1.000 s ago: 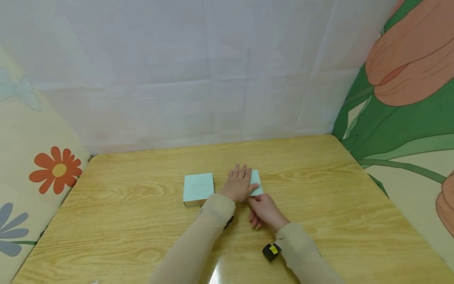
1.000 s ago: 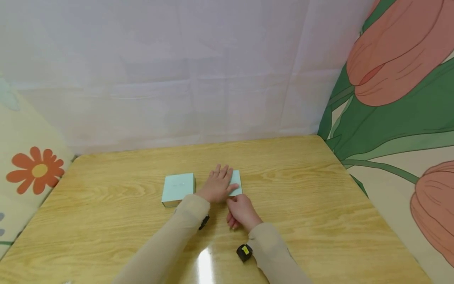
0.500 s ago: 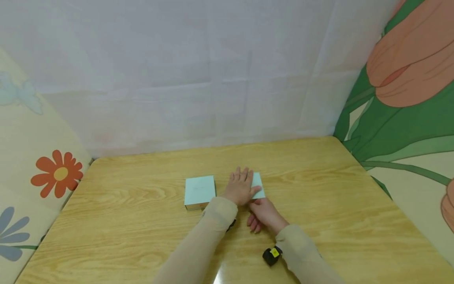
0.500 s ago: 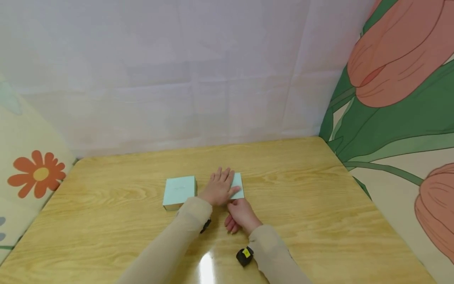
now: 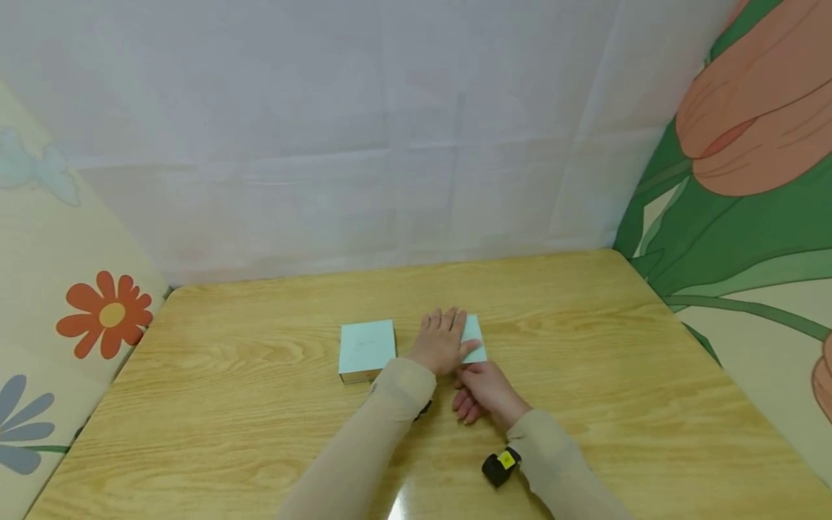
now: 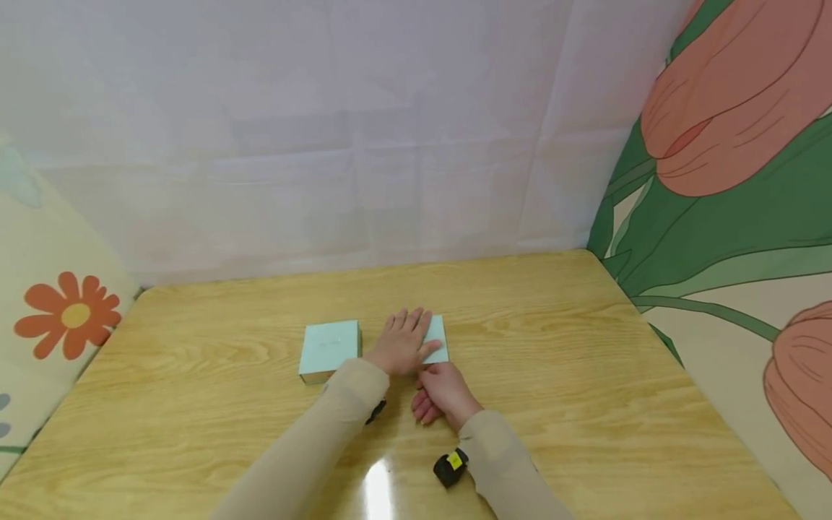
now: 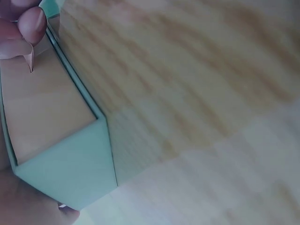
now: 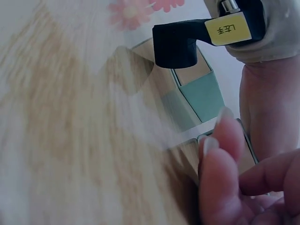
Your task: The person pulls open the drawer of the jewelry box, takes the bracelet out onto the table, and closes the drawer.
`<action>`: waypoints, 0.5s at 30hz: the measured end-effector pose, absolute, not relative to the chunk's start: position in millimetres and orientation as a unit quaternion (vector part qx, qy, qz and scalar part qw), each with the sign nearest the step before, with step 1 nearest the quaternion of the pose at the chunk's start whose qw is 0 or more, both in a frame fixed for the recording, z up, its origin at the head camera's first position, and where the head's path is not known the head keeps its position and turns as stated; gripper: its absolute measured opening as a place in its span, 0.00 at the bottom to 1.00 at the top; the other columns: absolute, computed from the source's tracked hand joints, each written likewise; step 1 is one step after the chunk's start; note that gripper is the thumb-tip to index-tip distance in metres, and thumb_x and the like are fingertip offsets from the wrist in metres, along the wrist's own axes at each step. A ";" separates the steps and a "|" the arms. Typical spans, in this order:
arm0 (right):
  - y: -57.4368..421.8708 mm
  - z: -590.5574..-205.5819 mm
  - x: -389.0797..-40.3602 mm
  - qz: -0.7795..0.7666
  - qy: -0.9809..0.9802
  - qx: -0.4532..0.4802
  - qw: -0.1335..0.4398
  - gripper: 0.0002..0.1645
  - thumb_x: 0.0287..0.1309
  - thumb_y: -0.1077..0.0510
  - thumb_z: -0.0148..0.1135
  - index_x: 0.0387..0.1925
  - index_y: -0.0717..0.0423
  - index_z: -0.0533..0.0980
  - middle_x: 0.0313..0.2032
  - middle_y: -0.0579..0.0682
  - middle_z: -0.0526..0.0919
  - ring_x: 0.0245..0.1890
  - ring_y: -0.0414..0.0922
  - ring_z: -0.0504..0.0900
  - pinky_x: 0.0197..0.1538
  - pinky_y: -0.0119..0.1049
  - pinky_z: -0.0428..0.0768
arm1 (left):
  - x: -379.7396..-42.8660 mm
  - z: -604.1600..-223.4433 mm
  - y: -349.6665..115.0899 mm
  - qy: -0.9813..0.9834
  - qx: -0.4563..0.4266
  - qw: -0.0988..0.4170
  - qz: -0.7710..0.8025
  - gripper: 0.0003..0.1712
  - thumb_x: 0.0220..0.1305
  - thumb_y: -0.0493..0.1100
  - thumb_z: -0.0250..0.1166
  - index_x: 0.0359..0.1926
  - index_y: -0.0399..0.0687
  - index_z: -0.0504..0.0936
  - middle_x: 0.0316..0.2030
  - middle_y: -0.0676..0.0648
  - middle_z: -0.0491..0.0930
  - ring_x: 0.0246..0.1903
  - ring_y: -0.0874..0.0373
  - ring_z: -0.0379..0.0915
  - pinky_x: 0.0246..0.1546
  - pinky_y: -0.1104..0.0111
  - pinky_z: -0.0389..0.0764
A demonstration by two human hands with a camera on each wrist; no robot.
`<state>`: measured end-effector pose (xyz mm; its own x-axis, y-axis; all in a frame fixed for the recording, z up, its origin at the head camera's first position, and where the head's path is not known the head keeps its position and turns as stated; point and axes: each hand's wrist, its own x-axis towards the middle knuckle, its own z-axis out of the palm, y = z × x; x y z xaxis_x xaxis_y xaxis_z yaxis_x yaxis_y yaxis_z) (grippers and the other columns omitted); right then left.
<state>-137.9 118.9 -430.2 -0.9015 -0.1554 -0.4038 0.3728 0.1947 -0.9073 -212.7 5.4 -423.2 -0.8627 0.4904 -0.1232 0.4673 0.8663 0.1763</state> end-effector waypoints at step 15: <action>125.2 -429.7 -142.4 -0.635 0.740 0.073 0.210 0.20 0.73 0.59 0.45 0.27 0.67 0.73 0.15 0.51 0.78 0.11 0.39 0.76 0.15 0.30 0.77 | -208.7 -416.5 7.9 0.965 0.236 0.100 0.055 0.39 0.76 0.62 0.34 0.77 0.44 0.45 0.76 0.45 0.42 0.75 0.48 0.30 0.72 0.54 0.42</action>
